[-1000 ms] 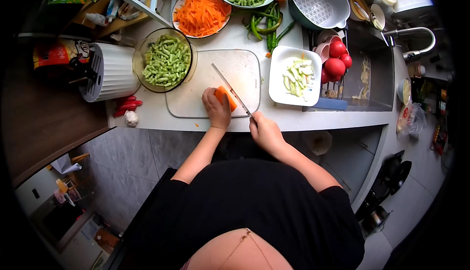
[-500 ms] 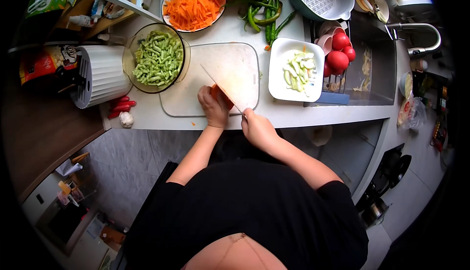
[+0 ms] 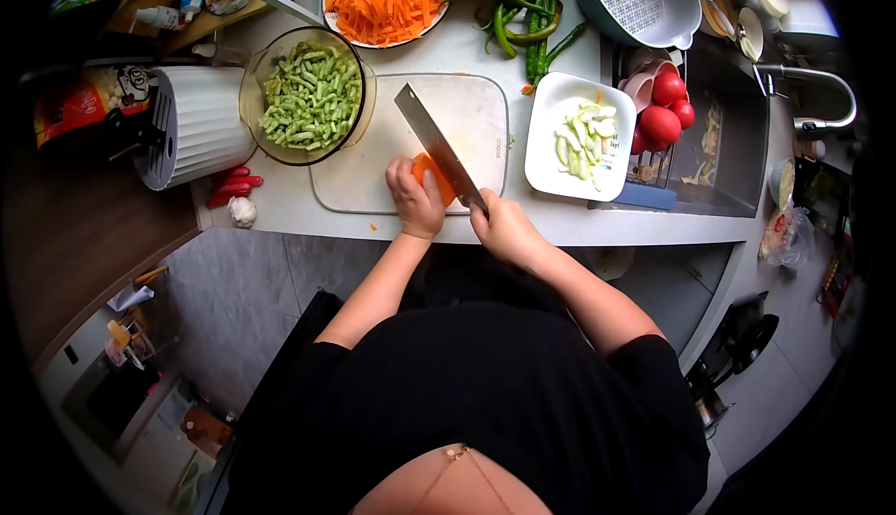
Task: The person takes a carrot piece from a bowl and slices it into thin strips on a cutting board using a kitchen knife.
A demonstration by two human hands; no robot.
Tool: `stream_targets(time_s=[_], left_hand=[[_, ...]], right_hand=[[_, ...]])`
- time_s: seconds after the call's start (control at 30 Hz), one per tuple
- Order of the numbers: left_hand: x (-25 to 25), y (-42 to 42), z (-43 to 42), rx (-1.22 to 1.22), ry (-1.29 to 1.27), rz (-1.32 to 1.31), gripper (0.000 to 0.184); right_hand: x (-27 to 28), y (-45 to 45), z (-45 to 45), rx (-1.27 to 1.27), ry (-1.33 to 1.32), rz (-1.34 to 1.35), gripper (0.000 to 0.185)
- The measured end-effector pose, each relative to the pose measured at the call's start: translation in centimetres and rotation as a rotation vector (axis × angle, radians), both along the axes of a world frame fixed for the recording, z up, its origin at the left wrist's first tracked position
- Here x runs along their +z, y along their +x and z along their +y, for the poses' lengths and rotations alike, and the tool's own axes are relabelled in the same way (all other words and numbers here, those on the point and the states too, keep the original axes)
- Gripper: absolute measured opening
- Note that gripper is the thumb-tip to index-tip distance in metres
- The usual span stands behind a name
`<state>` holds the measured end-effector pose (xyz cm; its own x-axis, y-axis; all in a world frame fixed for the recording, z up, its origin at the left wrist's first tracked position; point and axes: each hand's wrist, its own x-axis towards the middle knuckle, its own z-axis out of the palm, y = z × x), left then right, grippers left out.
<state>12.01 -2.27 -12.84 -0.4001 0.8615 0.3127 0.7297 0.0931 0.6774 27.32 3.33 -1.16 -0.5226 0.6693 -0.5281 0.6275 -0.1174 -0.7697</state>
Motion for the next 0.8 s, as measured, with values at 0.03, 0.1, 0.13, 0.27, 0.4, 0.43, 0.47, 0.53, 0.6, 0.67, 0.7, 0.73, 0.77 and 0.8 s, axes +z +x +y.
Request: stream_targets(time_s=[0.03, 0.1, 0.13, 0.27, 0.4, 0.43, 0.47, 0.53, 0.6, 0.67, 0.7, 0.73, 0.77, 0.8], left_hand=[[0.0, -0.2, 0.3, 0.007, -0.002, 0.006, 0.032], [0.1, -0.5, 0.7, 0.005, 0.02, 0.006, 0.032], [0.1, -0.2, 0.3, 0.003, 0.018, -0.006, 0.032], [0.8, 0.0, 0.4, 0.009, -0.021, -0.021, 0.033], [0.2, 0.1, 0.4, 0.007, -0.004, -0.019, 0.033], [0.3, 0.0, 0.5, 0.006, 0.009, 0.0, 0.032], [0.3, -0.1, 0.3, 0.005, 0.013, 0.017, 0.032], [0.3, 0.0, 0.4, 0.022, -0.001, -0.02, 0.032], [0.8, 0.1, 0.3, 0.005, 0.013, -0.019, 0.033], [0.2, 0.3, -0.1, 0.008, 0.012, 0.002, 0.033], [0.3, -0.1, 0.3, 0.015, 0.021, 0.022, 0.033], [0.4, -0.1, 0.3, 0.008, 0.022, 0.021, 0.032], [0.3, 0.1, 0.3, 0.006, 0.023, 0.003, 0.032], [0.3, 0.1, 0.2, 0.006, 0.017, -0.014, 0.032]], right_hand=[[-0.1, 0.2, 0.0, 0.005, 0.008, 0.017, 0.013], [0.1, 1.8, -1.9, 0.039, 0.031, -0.043, 0.015], [0.1, 2.0, -2.2, 0.042, 0.012, -0.059, 0.015], [-0.6, -0.3, -1.2, 0.018, 0.073, -0.05, 0.014], [-0.9, -0.4, -1.2, 0.043, 0.142, -0.035, 0.014], [-0.8, 0.8, -2.4, 0.072, 0.136, -0.058, 0.014], [-1.1, 1.8, -3.5, 0.041, 0.099, -0.08, 0.014], [-1.3, 1.4, -3.2, 0.029, 0.11, -0.058, 0.015], [-2.3, 0.2, -2.1, 0.043, 0.083, -0.089, 0.016], [-3.2, -1.1, -1.3, 0.016, 0.103, -0.051, 0.017], [-3.0, -1.9, -0.6, 0.01, 0.114, -0.043, 0.018], [-3.0, -2.2, -0.4, 0.007, 0.123, -0.048, 0.018], [-3.0, -2.1, -0.4, 0.003, 0.124, -0.065, 0.019], [-2.9, -1.8, -0.8, 0.001, 0.12, -0.081, 0.019]])
